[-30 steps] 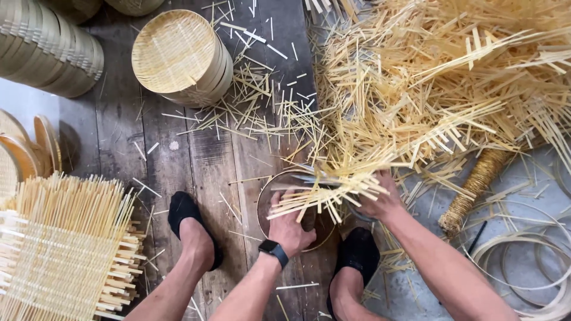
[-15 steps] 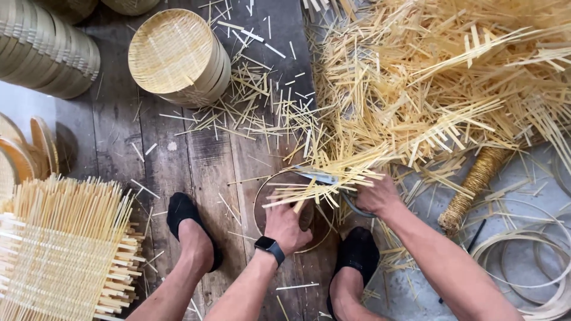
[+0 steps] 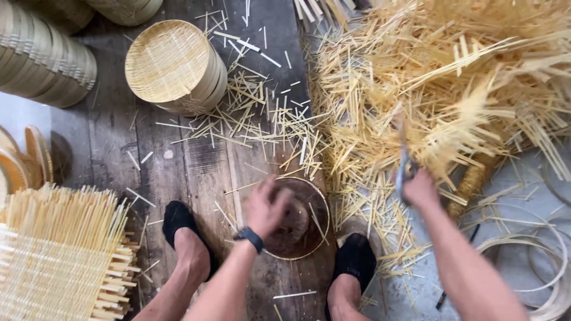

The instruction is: Weaving bamboo strips and trimming them with shears to manufacture a basket or lid.

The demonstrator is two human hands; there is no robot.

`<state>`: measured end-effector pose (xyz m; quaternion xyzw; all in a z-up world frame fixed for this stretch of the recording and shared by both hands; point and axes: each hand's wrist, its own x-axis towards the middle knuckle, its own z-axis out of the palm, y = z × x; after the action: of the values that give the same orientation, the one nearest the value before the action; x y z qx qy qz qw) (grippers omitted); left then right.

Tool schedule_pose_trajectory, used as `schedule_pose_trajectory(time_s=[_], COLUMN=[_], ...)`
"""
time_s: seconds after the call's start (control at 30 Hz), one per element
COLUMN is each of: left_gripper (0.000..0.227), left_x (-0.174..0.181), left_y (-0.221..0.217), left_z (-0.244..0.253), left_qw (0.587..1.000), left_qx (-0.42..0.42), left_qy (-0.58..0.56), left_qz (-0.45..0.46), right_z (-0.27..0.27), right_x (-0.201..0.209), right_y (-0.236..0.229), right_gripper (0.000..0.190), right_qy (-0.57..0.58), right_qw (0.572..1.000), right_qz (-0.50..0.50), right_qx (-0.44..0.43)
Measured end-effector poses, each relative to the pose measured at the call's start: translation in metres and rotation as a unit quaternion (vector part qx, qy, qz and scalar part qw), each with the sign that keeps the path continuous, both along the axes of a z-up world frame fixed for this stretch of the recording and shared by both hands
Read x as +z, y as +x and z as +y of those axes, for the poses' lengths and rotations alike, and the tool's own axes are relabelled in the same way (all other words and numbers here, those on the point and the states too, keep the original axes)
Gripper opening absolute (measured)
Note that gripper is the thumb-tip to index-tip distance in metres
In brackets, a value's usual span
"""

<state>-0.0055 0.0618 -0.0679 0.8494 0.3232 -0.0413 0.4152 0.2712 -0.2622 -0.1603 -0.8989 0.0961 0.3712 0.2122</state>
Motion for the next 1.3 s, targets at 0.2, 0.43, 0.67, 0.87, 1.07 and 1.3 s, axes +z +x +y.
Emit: schedule_pose_trajectory(time_s=[0.2,0.43,0.67,0.87,1.07,1.3], left_gripper=[0.048,0.049,0.036,0.043,0.039,0.041], left_x=[-0.033,-0.061,-0.052,-0.067,-0.109,-0.112], left_y=[0.035,0.077,0.084,0.052,-0.07,-0.072], left_z=[0.022,0.002,-0.007,0.006,0.043,0.044], left_qw=[0.995,0.994,0.995,0.99,0.963,0.879], left_qx=[0.035,0.03,-0.012,0.127,0.215,0.347], left_qy=[0.039,-0.063,0.034,0.056,-0.107,-0.319], left_qz=[0.079,0.084,0.091,-0.037,0.122,0.068], right_z=[-0.002,0.079,0.086,0.076,0.065,0.071], right_x=[-0.01,0.012,0.025,0.024,0.002,0.017], right_y=[-0.08,-0.152,-0.15,-0.159,-0.172,-0.161], right_gripper=[0.066,0.028,0.02,0.027,0.023,0.019], right_qy=[-0.014,0.262,0.278,0.253,0.279,0.265], right_qw=[0.957,0.958,0.953,0.963,0.957,0.954], right_qz=[-0.225,-0.018,0.114,0.092,0.083,0.141], right_qx=[0.181,0.113,-0.038,0.015,0.014,-0.008])
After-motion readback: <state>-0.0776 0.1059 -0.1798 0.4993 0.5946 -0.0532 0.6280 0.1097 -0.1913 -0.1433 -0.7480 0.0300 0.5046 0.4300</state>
